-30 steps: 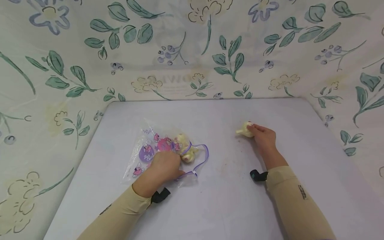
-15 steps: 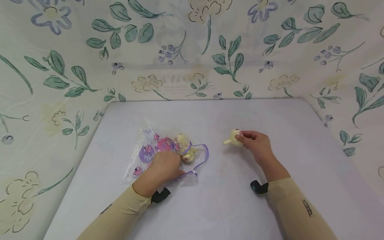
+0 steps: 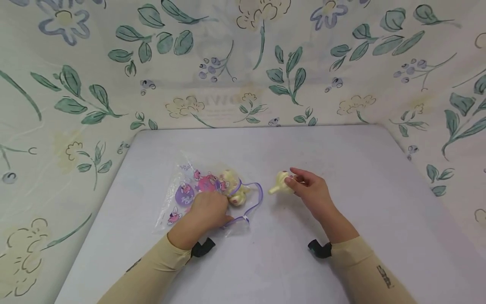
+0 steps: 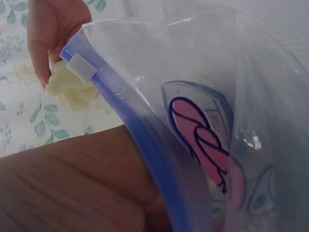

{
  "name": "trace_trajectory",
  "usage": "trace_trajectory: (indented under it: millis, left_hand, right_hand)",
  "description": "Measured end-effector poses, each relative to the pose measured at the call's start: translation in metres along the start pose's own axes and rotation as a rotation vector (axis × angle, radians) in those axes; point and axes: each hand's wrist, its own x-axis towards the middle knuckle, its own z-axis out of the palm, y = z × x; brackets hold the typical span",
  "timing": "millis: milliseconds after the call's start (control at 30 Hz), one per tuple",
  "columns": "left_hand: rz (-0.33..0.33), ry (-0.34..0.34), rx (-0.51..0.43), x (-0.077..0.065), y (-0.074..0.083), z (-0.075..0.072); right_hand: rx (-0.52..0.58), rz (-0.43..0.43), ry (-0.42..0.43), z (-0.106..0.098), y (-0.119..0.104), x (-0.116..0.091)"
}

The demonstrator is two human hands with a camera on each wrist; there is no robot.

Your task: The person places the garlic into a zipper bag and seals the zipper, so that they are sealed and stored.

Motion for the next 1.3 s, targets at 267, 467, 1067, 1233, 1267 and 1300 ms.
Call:
trace_trajectory:
  millis: [267, 467, 1067, 1233, 1267, 1300]
  left_hand:
    - [-0.003, -0.003, 0.007, 0.0, 0.0, 0.0]
    - [-0.007, 0.003, -0.005, 0.001, -0.001, 0.002]
    - [-0.002, -0.008, 0.007, 0.004, -0.002, 0.004]
    - [-0.002, -0.011, 0.007, 0.004, -0.002, 0.004]
    - [-0.002, -0.011, 0.009, 0.004, -0.002, 0.004]
    - [-0.001, -0.01, 0.008, 0.004, -0.002, 0.004]
  right_hand:
    - [-0.005, 0.009, 0.015, 0.021, -0.001, -0.008]
    - [-0.059, -0.038, 0.017, 0.033, -0.005, -0.014]
    - [-0.061, -0.063, 0.017, 0.057, 0.004, -0.016]
    - [-0.071, -0.056, 0.033, 0.061, 0.003, -0.016]
    - [-0.072, -0.051, 0.034, 0.062, 0.003, -0.016]
    - [-0.076, -0.049, 0.034, 0.063, 0.003, -0.016]
